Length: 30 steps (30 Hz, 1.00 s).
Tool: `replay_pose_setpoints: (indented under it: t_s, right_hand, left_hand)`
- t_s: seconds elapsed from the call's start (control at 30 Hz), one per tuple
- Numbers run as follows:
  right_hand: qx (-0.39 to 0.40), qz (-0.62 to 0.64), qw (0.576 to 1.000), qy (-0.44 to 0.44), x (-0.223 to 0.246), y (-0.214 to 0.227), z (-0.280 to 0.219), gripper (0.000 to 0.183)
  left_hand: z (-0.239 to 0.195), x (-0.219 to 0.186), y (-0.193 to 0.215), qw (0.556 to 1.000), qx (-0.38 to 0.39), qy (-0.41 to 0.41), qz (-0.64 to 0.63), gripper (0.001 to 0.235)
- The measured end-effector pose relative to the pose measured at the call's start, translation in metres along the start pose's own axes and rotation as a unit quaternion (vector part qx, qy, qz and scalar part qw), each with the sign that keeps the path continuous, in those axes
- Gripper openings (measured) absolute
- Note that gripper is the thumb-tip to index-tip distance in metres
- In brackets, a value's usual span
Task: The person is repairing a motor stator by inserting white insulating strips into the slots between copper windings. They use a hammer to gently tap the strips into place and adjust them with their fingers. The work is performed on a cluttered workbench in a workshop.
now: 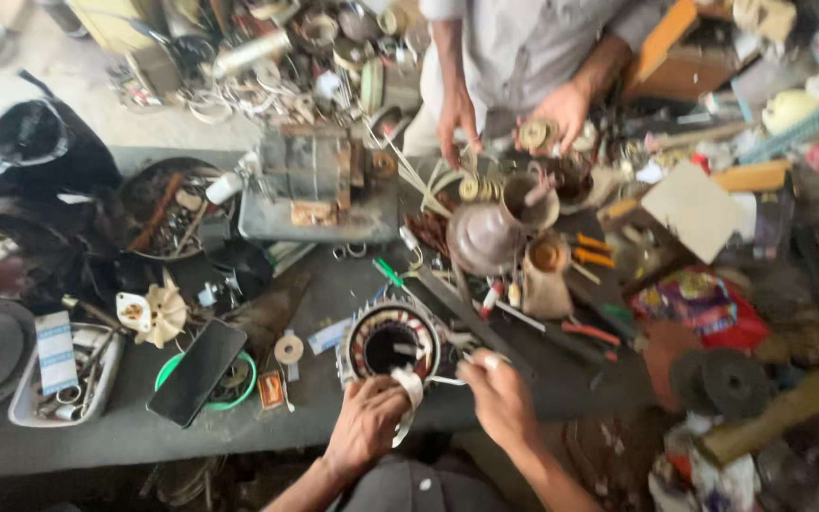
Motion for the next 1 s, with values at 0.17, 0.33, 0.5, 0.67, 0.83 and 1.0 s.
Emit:
replay_pose_setpoints:
  t_s: [0.17,0.33,0.5,0.67,0.83,1.0]
  right_hand:
    - [0.062,0.599,0.789,0.126,-0.009,-0.003,0.007,0.019]
    - [0.166,0.391,0.892,0.151,-0.036,0.008,-0.005,0.023]
    - [0.162,-0.221,0.927,0.256,-0.024,0.013,0.011,0.04]
    - [0.397,0.25,0.867,0.167,0.006,0.044,-0.009,0.017]
    - [0.382,0.352,0.829,0.207,0.075,0.111,-0.005,0.043]
    - [0.373,0.273,0.881,0.097,0.068,0.15,0.012,0.043]
  left_hand:
    - [0.008,-0.006,0.007,0.999,-0.022,0.026,-0.023,0.02]
    - [0.007,-0.013,0.009,0.996,-0.038,0.06,-0.057,0.014]
    - [0.012,-0.014,0.002,0.989,-0.085,0.109,-0.06,0.016]
    - [0.012,-0.02,-0.01,0.972,-0.136,0.172,-0.09,0.015]
    - [0.022,-0.006,-0.019,0.94,-0.133,0.303,-0.08,0.01]
    - [-0.003,-0.012,-0.038,0.915,-0.215,0.329,-0.088,0.013]
Point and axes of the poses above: each hand's wrist, its own z-axis towards the middle knuckle, its own y-axis out of the back of the hand, x = y × z, the point moved 3 cm from there along z, towards the middle knuckle, and after that the axes turned 12 degrees about x, right-handed, at the moved point
